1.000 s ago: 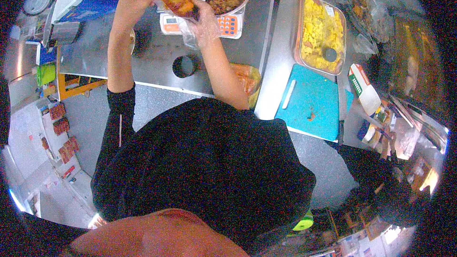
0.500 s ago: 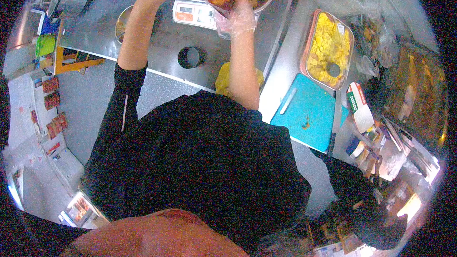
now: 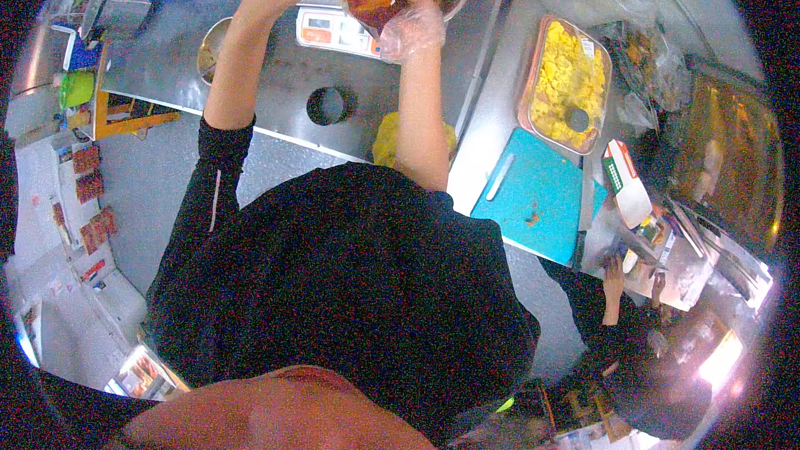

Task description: The person assembles food orders by placing buns, fried chicken, and scrambled eggs into paper boxes. They also mix fried chicken with sauce in a metal bowl and pack it into a plastic bag. The person uses gloves and handles multiple items on a stainless steel counter.

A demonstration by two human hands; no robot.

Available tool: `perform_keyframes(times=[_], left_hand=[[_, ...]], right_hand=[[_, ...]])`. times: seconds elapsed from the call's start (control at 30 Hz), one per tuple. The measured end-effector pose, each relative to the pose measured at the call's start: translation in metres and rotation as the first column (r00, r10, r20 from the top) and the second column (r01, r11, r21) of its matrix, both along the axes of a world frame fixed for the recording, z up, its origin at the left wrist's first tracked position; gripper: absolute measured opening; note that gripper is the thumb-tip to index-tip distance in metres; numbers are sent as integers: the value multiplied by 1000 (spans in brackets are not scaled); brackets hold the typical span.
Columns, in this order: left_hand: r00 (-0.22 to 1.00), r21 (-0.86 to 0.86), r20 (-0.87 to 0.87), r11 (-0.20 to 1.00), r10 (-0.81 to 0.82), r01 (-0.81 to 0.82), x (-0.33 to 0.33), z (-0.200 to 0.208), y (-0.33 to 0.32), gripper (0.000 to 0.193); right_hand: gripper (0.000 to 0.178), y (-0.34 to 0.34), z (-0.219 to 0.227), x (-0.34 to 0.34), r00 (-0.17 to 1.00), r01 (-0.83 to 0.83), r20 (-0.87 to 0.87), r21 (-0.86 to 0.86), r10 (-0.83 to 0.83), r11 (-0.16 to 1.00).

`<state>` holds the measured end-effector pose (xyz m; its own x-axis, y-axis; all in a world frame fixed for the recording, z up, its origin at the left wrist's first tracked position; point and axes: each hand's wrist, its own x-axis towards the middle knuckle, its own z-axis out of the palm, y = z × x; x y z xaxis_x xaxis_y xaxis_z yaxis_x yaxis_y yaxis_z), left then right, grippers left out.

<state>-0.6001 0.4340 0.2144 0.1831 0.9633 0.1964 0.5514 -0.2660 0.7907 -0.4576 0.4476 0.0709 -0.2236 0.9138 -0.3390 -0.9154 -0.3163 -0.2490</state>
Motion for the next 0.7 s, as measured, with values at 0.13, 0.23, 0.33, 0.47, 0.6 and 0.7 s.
perform_keyframes(times=[0.13,0.23,0.33,0.47,0.6,0.7], left_hand=[[1000,-26,2,1000,-10,11,4,3,2,15],[1000,-90,-11,996,-28,27,6,7,4,14],[992,-202,115,976,-55,78,7,9,4,14],[995,-158,76,985,-62,73,6,10,-1,15],[998,-120,53,992,-36,42,5,12,-4,15],[999,-79,25,997,-20,22,6,11,-4,15]], right_hand=[[41,8,-7,2,998,11,-61,76,-6,997],[50,6,-4,7,988,-7,-152,35,12,999],[57,0,4,11,988,-53,-144,48,60,997],[56,0,12,9,984,-88,-149,42,93,995],[50,12,-2,2,999,27,-45,92,-23,995],[47,25,-23,2,995,95,-41,120,-91,988]])
